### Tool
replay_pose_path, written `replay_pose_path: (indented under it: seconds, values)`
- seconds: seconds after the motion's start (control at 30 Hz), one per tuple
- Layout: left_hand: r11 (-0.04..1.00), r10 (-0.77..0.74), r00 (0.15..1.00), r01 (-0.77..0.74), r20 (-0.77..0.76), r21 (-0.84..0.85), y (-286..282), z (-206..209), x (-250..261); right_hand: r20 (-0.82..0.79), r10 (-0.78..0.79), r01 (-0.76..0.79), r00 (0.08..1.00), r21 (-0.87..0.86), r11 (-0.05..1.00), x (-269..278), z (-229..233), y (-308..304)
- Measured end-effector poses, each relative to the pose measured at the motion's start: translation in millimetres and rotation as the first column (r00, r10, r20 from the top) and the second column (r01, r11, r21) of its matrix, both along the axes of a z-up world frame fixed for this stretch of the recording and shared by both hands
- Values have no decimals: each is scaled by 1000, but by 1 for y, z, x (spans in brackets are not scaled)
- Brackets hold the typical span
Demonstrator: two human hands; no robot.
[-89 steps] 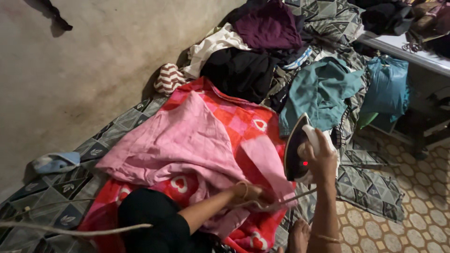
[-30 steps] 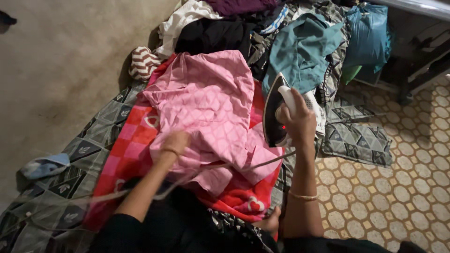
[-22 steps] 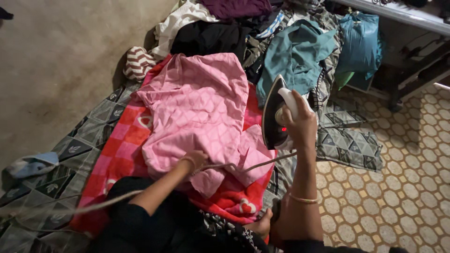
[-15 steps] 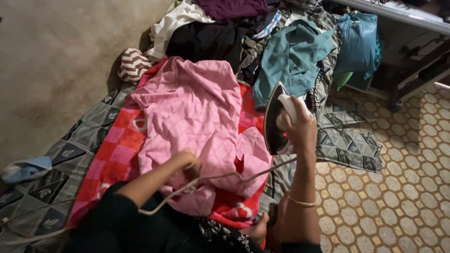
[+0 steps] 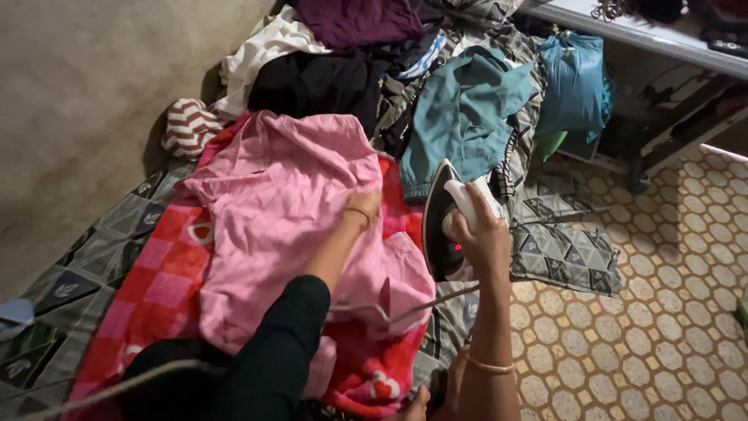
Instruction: The person irons a pink shirt laid out on a red patterned mat on the floor. They use a handheld iron to smooth the fabric, repeatedly adjusting the shirt's position and sleeves to ensure all areas are pressed.
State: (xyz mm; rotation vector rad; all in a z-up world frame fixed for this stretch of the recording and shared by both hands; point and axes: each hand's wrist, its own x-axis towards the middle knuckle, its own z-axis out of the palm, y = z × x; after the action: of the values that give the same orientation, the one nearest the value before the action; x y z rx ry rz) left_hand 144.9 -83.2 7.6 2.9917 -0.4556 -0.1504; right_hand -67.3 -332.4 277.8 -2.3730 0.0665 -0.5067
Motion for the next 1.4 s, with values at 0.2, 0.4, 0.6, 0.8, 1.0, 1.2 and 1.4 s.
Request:
replay_pose_path:
  seconds: [0.2, 0.4, 0.6, 0.8, 1.0, 1.2, 1.4]
  values:
    - [987, 126, 800, -42, 587, -154, -21, 24, 2, 65, -19, 9, 998, 152, 988, 7, -3, -10]
    - [882, -418, 854, 464, -311, 87, -54, 4, -137, 102, -79, 74, 992, 53, 996, 5, 4, -25]
    - [526, -539, 840, 389, 58, -756, -50, 25, -212, 195, -24, 23, 980, 7, 1000, 7, 21, -27]
    - [804, -398, 841, 127, -367, -581, -105, 57, -247, 121, 84, -71, 989, -107, 992, 23, 32, -1]
    - [824, -504, 863, 491, 29, -285, -22, 36, -256, -202, 212, -217, 956, -6, 976, 30, 21, 44]
    - [373, -546, 748, -185, -377, -909, 34, 1, -314, -273, 334, -388, 902, -175, 905, 39, -38, 110]
    - [601, -694, 669, 337, -265, -725, 74, -50, -274, -314, 465, -533, 828, -183, 826, 46, -144, 150]
